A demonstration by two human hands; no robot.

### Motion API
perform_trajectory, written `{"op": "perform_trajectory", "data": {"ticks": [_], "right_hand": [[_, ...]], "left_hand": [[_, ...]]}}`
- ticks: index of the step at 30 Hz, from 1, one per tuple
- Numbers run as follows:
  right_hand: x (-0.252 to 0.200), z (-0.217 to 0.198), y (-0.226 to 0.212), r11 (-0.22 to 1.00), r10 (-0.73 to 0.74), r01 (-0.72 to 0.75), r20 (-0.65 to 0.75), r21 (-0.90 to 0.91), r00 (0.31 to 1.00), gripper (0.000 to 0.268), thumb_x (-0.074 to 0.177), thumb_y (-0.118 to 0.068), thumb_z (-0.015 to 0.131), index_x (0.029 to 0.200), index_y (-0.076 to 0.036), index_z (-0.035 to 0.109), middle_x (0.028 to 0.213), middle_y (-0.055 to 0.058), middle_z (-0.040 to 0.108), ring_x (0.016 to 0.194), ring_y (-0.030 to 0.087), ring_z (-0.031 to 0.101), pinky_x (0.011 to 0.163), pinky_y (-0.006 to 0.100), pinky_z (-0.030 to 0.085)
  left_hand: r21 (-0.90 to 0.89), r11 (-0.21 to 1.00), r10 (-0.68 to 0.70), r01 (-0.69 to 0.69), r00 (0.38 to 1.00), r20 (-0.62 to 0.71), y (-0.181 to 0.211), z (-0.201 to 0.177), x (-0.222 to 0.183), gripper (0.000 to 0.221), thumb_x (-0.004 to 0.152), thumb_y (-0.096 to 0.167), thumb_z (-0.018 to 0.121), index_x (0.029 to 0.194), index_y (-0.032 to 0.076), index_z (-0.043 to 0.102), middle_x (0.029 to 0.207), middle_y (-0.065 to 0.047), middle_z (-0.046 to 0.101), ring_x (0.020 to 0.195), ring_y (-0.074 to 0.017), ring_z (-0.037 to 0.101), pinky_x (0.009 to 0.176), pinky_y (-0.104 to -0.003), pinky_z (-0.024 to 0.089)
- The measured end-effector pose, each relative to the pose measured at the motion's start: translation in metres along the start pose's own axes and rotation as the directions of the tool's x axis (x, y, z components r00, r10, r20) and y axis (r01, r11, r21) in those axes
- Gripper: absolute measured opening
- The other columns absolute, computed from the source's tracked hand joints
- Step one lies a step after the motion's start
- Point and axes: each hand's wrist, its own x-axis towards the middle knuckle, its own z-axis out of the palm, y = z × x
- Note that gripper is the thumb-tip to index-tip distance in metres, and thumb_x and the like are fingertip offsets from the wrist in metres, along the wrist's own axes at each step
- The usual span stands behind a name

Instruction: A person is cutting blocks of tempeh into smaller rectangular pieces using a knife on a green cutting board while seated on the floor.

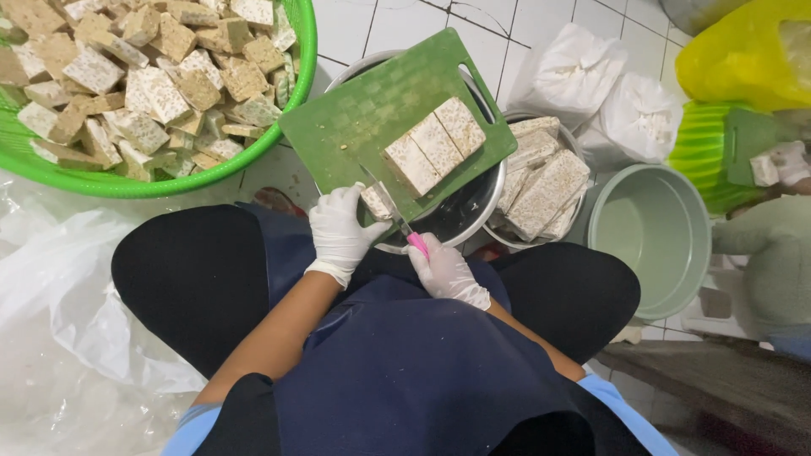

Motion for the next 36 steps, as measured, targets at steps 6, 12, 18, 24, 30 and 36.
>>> {"op": "perform_trajectory", "data": {"ticks": [6,12,18,24,30,36], "right_hand": [[0.0,-0.004,-0.017,0.999,0.037,-0.035,0.073,-0.034,0.997,0.043,0.089,-0.051,0.034,0.106,-0.014,0.047,0.092,0.028,0.063,0.098,0.042,0.061,0.085,0.054,0.047],[0.014,0.005,-0.017,0.996,0.029,-0.02,0.108,-0.086,0.994,0.043,0.09,-0.047,0.033,0.106,-0.01,0.047,0.098,0.027,0.063,0.103,0.041,0.059,0.088,0.051,0.046],[-0.013,-0.017,-0.024,0.997,-0.016,0.025,0.125,-0.071,0.992,0.043,0.09,-0.045,0.038,0.107,-0.008,0.05,0.104,0.028,0.062,0.108,0.041,0.057,0.09,0.053,0.045],[-0.029,-0.053,0.021,0.991,0.008,0.006,0.098,-0.136,0.995,0.043,0.085,-0.052,0.044,0.108,-0.017,0.057,0.101,0.021,0.065,0.107,0.036,0.059,0.09,0.045,0.047],[-0.022,-0.072,0.042,0.998,0.055,-0.055,0.008,0.011,0.998,0.042,0.085,-0.05,0.048,0.108,-0.016,0.057,0.103,0.022,0.064,0.107,0.038,0.058,0.09,0.046,0.047],[-0.011,-0.077,0.057,0.975,0.175,-0.159,-0.097,0.157,0.98,0.041,0.081,-0.061,0.05,0.107,-0.03,0.056,0.102,0.011,0.066,0.108,0.028,0.059,0.09,0.041,0.047]], "left_hand": [[0.006,1.0,-0.009,0.008,0.999,0.041,-0.002,0.001,0.002,0.076,0.048,0.056,0.08,0.11,0.017,0.058,0.099,-0.001,0.058,0.09,-0.0249,0.058,0.074,-0.039,0.045],[-0.174,0.974,-0.118,0.144,0.982,0.15,0.024,-0.042,0.01,0.096,0.051,0.06,0.08,0.126,0.011,0.048,0.12,-0.01,0.051,0.1,-0.0327,0.061,0.082,-0.044,0.05],[-0.013,0.999,-0.037,0.041,0.975,0.217,0.037,-0.019,0.03,0.047,0.059,0.051,0.072,0.091,0.019,0.059,0.087,-0.003,0.06,0.077,-0.0314,0.066,0.068,-0.045,0.05],[-0.902,0.394,-0.4,0.175,0.916,0.003,0.006,-0.08,0.061,0.021,0.07,0.01,0.073,0.091,0.009,0.065,0.083,-0.006,0.064,0.084,-0.0161,0.063,0.079,-0.027,0.052],[-0.798,0.602,-0.355,-0.016,0.89,-0.285,-0.051,-0.082,0.098,0.09,0.092,0.008,0.084,0.148,0.008,0.013,0.15,-0.031,0.011,0.14,-0.0402,0.009,0.119,-0.046,0.01],[-0.019,0.972,0.23,-0.233,0.94,0.251,0.079,-0.039,0.085,0.102,0.047,0.034,0.08,0.138,0.013,0.039,0.144,-0.02,0.028,0.126,-0.0381,0.041,0.102,-0.05,0.038]]}}
